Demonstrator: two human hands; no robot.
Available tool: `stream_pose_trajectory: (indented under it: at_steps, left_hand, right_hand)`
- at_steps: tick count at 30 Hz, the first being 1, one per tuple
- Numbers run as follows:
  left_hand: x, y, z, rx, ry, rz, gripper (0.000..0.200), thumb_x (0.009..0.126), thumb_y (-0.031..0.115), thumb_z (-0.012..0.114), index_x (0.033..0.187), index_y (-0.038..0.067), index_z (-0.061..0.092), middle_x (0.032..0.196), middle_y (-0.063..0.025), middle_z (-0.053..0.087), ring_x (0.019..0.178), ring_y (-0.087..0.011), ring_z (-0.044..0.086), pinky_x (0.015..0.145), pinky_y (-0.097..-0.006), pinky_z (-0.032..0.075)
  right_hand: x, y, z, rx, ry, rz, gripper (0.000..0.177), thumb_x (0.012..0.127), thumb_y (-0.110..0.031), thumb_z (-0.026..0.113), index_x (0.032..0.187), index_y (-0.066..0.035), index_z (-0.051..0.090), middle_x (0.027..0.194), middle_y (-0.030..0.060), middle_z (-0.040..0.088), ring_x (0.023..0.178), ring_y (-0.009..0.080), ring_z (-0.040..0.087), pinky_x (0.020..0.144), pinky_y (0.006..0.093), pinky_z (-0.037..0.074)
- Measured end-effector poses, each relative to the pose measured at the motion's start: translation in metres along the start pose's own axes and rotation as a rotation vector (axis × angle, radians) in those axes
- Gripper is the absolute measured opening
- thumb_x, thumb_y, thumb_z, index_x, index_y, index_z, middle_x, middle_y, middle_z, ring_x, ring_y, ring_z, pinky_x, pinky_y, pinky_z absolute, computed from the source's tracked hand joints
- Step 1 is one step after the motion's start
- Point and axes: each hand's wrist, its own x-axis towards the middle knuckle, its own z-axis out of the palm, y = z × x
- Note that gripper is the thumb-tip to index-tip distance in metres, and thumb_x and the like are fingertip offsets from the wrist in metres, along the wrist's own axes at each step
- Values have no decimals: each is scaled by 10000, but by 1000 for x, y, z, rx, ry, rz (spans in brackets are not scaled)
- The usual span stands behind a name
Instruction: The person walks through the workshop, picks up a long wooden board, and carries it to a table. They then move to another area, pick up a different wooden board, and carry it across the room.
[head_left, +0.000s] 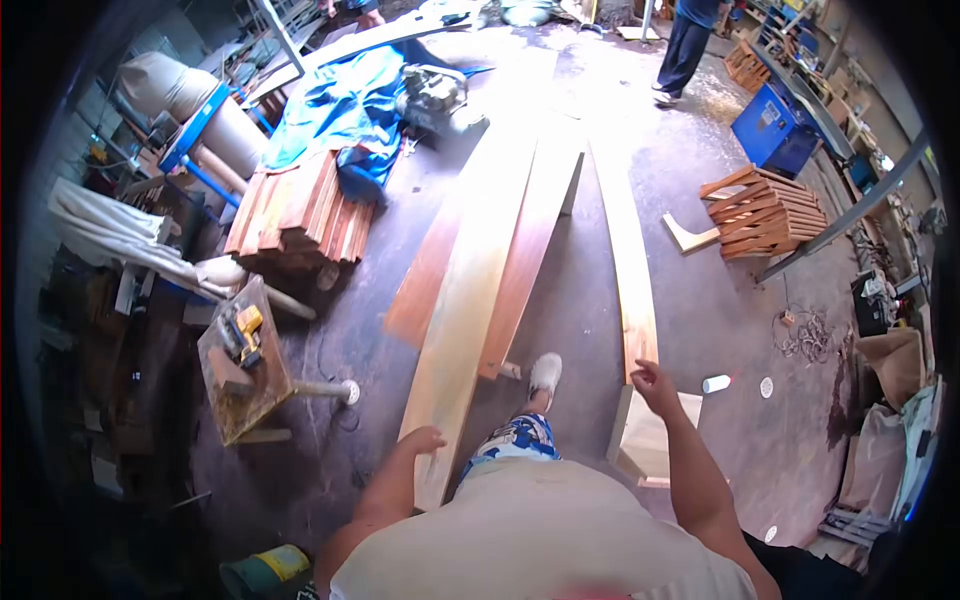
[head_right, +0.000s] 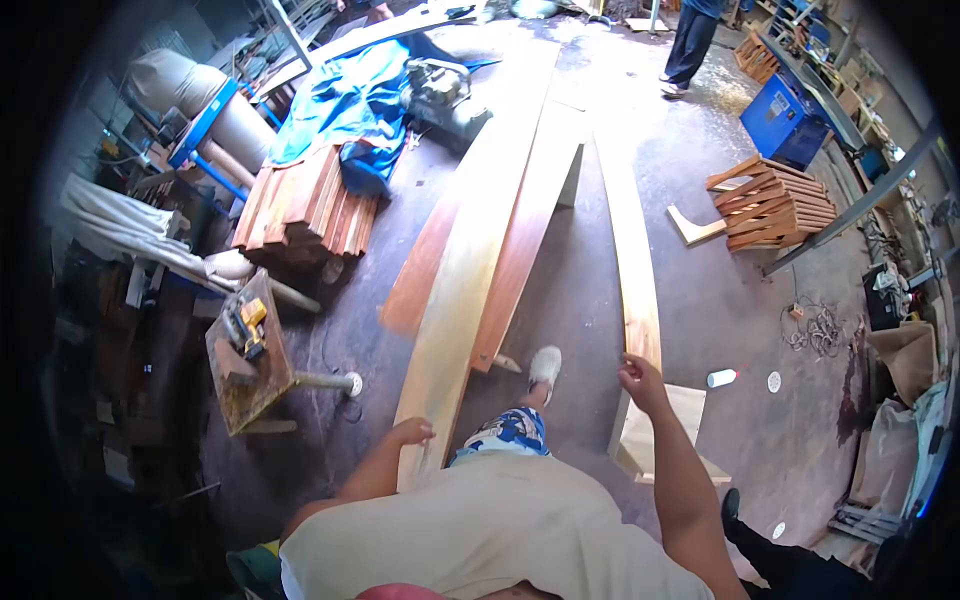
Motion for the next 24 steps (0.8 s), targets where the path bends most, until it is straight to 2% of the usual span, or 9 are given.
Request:
stream_pose_trajectory:
  at_steps: [3, 7, 8, 9, 13, 16, 19, 23, 24]
  left_hand:
    - [35, 37, -43, 114, 100, -77, 536, 767, 410, 613, 1114, 4, 574, 1089, -215, 580, 1037, -314, 550, 913, -368, 409]
    - [179, 111, -162, 286, 22, 101, 545, 785, 467, 564, 1155, 67, 564, 1082, -190, 593, 1003, -323, 559, 885, -395, 422]
    - [211, 137, -187, 264, 245, 140, 546, 820, 470, 503, 1151, 40, 560, 1152, -197, 559, 1083, -332, 521, 926, -397, 395]
    - [251, 172, -215, 319, 438, 197, 561, 838, 465, 488, 1172, 18, 540, 1204, -195, 527, 1125, -332, 492, 963, -393, 364]
    - [252, 423, -367, -188, 660, 581, 583, 821, 433, 568, 1200, -5, 506, 1210, -214, 511, 1166, -307, 460, 992, -365, 341]
    - [294, 548, -421, -191, 574, 731, 573, 836, 448, 554, 1230, 37, 489, 1241, -153, 510, 1179, -261, 459, 998, -342, 340]
    - [316, 648, -452, -71, 333, 680, 561, 834, 434, 565, 1237, 53, 486, 1237, -149, 513, 1160, -261, 479, 975, -349, 368]
    - [422, 692, -476, 240, 378, 687, 528, 806, 380, 584, 1193, 28, 513, 1169, -156, 556, 1086, -284, 526, 923, -371, 410]
    - [435, 701, -481, 100, 353, 550, 520, 811, 369, 579, 1196, 26, 510, 1167, -156, 559, 1085, -279, 528, 925, -370, 409]
  right_hand:
    - [72, 7, -47, -56, 77, 9, 395, 796, -122, 612, 1143, 42, 516, 835, 79, 629, 737, 124, 588, 705, 250, 475]
    - [133, 105, -134, -639, -4, 258, 381, 737, -252, 671, 1050, -46, 599, 799, 89, 630, 737, 177, 611, 673, 300, 489]
    - [136, 144, -155, -686, 1, 311, 364, 732, -259, 663, 1025, -51, 603, 773, 88, 624, 722, 183, 610, 654, 314, 490]
    - [131, 172, -178, -733, -10, 370, 347, 727, -266, 656, 1000, -56, 608, 747, 86, 618, 708, 190, 609, 636, 328, 490]
    - [170, 199, -248, -531, 58, 637, 359, 676, -257, 654, 960, -40, 622, 866, 170, 623, 757, 297, 603, 674, 400, 475]
    - [256, 201, -280, -514, -33, 695, 362, 741, -237, 638, 1025, -16, 594, 822, 147, 634, 747, 205, 614, 668, 322, 496]
    - [349, 113, -296, -573, 65, 384, 397, 747, -224, 630, 1081, -15, 582, 857, 157, 634, 767, 223, 612, 682, 340, 499]
    - [489, 158, -350, -397, 140, 320, 413, 745, -226, 629, 1097, -14, 580, 900, 162, 633, 796, 268, 611, 723, 369, 493]
    - [535, 191, -368, -595, 127, 239, 418, 743, -234, 632, 1097, -18, 583, 907, 164, 633, 801, 278, 609, 728, 374, 490]
